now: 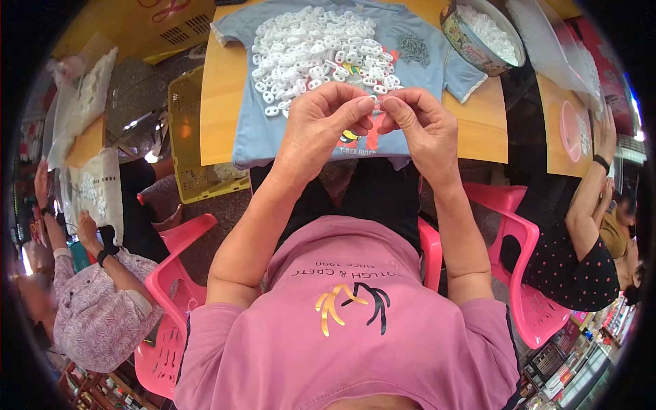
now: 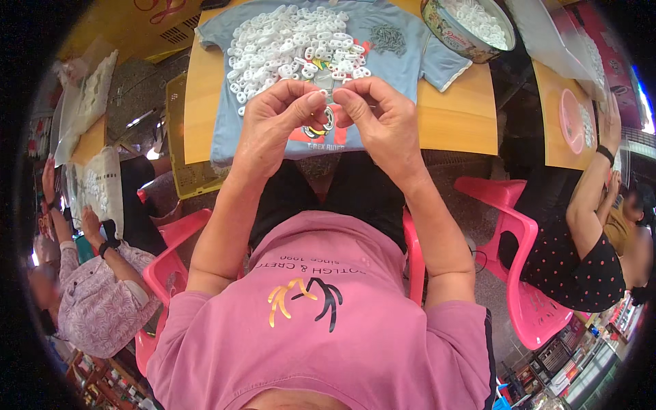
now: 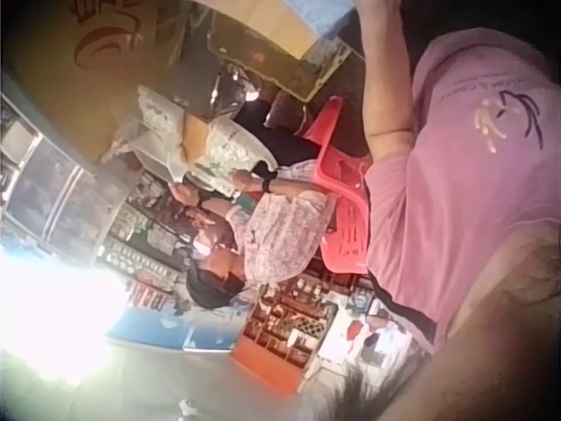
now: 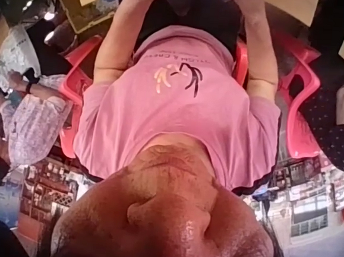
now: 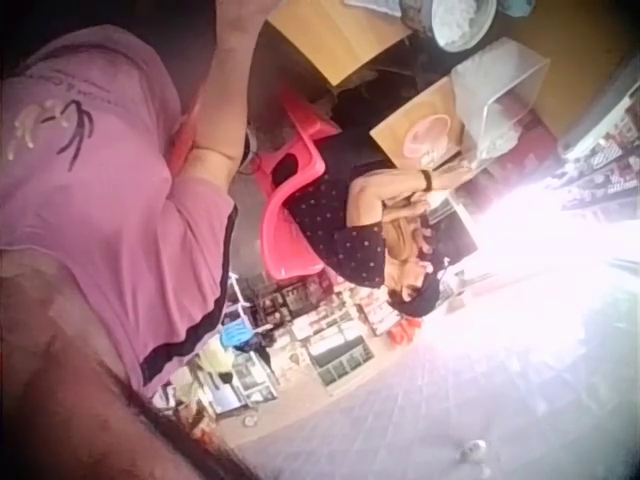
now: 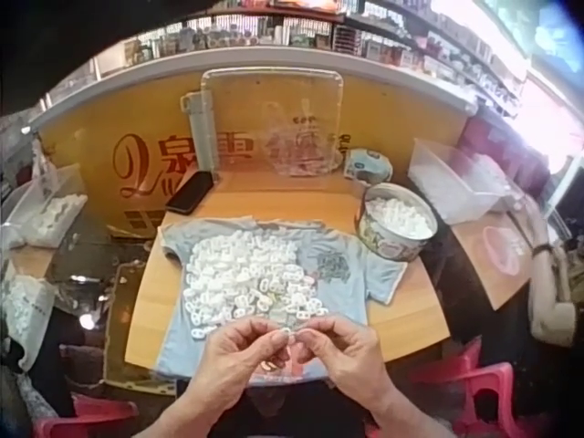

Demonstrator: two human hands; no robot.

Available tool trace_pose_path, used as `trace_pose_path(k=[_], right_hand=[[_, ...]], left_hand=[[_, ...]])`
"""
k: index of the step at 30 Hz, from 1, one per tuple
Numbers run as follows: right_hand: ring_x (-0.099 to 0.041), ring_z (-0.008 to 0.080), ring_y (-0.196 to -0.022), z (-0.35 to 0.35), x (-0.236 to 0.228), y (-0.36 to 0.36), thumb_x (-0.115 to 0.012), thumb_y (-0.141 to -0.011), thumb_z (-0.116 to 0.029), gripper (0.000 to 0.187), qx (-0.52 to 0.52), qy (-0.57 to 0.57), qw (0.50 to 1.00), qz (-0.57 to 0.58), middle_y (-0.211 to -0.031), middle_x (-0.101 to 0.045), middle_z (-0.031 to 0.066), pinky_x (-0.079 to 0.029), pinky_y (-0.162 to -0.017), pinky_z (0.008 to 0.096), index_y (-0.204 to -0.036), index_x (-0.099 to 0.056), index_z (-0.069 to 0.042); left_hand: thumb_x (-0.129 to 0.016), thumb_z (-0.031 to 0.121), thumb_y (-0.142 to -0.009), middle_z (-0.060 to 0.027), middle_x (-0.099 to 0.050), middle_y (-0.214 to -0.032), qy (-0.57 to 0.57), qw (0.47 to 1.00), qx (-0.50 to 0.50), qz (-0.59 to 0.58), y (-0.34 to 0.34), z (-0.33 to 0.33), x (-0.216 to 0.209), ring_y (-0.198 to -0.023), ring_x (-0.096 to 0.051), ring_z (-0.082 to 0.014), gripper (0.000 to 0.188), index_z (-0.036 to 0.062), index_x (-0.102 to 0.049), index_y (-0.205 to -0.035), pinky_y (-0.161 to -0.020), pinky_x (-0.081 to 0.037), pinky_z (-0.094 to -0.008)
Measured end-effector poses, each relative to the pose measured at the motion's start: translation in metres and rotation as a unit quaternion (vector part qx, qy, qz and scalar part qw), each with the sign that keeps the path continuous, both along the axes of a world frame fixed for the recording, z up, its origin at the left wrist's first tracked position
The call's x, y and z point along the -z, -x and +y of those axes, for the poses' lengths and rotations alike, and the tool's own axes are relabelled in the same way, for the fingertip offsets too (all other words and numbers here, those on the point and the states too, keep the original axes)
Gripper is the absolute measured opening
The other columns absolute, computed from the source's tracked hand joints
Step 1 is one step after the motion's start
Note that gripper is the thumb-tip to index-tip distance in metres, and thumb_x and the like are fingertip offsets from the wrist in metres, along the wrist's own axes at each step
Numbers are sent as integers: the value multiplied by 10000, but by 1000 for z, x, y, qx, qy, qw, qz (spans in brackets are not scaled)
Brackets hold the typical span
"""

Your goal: Sorting and inspecting small white plastic components on a table surface.

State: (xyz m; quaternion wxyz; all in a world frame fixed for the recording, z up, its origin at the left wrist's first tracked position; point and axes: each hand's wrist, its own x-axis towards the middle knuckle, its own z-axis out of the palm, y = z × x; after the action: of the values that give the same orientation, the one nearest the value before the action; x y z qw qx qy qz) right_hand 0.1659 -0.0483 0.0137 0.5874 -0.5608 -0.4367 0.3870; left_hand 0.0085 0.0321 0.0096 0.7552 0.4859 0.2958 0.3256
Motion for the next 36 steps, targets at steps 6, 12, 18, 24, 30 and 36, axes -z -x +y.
trace_pose_path(k=[6,12,18,24,30,36], right_hand=[[-611,79,-690,0,-7,3,-615,-954,-144,185,-6,7,999,-31,-837,-652,38,-532,-655,227,-1009,-633,31],[-593,65,-713,0,2,6,-617,-953,-143,172,8,-9,1000,-29,-841,-644,26,-528,-662,220,-1016,-634,16],[-587,80,-712,-8,9,-1,-627,-941,-121,147,-22,45,997,-50,-851,-644,36,-521,-663,230,-993,-625,17],[-580,281,-683,-18,-2,-5,-605,-914,-43,86,-104,-122,913,-375,-793,-567,135,-461,-598,354,-947,-574,30],[-550,311,-648,-24,5,5,-598,-908,-27,64,-141,-134,917,-349,-759,-531,143,-436,-573,372,-913,-552,17],[-577,248,-638,-23,18,8,-596,-924,-62,79,-169,-79,947,-261,-757,-549,121,-456,-579,341,-906,-565,8]], left_hand=[[-651,133,-919,-71,-673,-806,-40,999,14,4,0,0,-7,-715,-648,-111,180,-42,-632,-960,-662,-542,-241],[-636,111,-923,-87,-678,-810,-66,998,-3,0,-4,-4,-2,-719,-662,-129,167,-50,-624,-962,-664,-546,-251],[-651,130,-921,-63,-671,-807,-46,998,33,38,2,-5,8,-744,-648,-112,169,-31,-628,-969,-684,-517,-235],[-647,127,-926,-54,-654,-813,-8,994,84,64,21,-18,6,-740,-648,-117,164,-27,-618,-974,-666,-529,-239],[-632,83,-928,-57,-654,-814,6,996,70,54,30,-35,10,-725,-641,-100,123,-34,-612,-960,-640,-535,-231],[-645,93,-924,-67,-666,-828,-39,996,63,41,34,-34,19,-730,-646,-110,131,-28,-620,-969,-655,-530,-236]])
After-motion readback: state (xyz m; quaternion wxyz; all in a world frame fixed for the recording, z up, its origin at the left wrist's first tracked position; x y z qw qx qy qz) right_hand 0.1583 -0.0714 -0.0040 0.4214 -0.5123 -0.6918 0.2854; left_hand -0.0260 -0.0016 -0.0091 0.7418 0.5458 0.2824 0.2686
